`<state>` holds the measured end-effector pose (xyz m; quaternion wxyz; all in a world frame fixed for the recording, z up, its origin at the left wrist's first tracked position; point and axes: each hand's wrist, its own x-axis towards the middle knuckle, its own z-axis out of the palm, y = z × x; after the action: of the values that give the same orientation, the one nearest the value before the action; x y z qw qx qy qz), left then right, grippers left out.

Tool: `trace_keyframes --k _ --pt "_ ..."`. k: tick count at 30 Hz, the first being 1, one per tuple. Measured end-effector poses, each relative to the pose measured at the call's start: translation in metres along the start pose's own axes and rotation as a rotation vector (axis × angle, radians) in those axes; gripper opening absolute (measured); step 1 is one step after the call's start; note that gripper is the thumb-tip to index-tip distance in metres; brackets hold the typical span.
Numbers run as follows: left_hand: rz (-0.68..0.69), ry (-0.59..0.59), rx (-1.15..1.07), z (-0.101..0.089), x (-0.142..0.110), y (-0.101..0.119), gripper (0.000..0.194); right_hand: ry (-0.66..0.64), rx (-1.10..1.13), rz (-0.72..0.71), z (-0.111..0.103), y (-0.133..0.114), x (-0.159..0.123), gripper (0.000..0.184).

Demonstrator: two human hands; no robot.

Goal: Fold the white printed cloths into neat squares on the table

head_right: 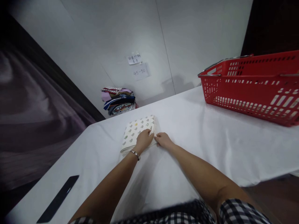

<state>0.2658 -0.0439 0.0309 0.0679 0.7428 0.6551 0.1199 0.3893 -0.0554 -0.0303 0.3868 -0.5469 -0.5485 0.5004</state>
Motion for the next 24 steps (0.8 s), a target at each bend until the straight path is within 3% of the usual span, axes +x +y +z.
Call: trace_keyframes --k 6,11,13,16,19,24 --pt "-0.054 -0.053 -0.24 -0.011 0.018 -0.019 0.037 0.052 -0.094 -0.049 -0.004 -0.008 -0.005 0.013" --pt "0.009 0.051 0.012 -0.013 0.032 -0.057 0.047 0.085 -0.135 -0.073 -0.006 -0.008 -0.005 0.012" --pt "-0.059 -0.012 0.153 -0.006 0.031 -0.075 0.053 0.085 -0.143 -0.081 -0.006 -0.007 -0.005 0.013" --pt "-0.141 -0.068 0.184 0.006 0.028 -0.094 0.06 0.071 -0.15 -0.093 -0.007 -0.007 -0.005 0.013" --pt "-0.146 -0.09 0.177 0.01 0.028 -0.1 0.063 0.066 -0.154 -0.101 -0.007 -0.006 -0.006 0.013" --pt "-0.185 -0.154 0.123 -0.006 0.038 -0.092 0.06 0.083 -0.165 -0.113 -0.005 -0.003 -0.002 0.013"
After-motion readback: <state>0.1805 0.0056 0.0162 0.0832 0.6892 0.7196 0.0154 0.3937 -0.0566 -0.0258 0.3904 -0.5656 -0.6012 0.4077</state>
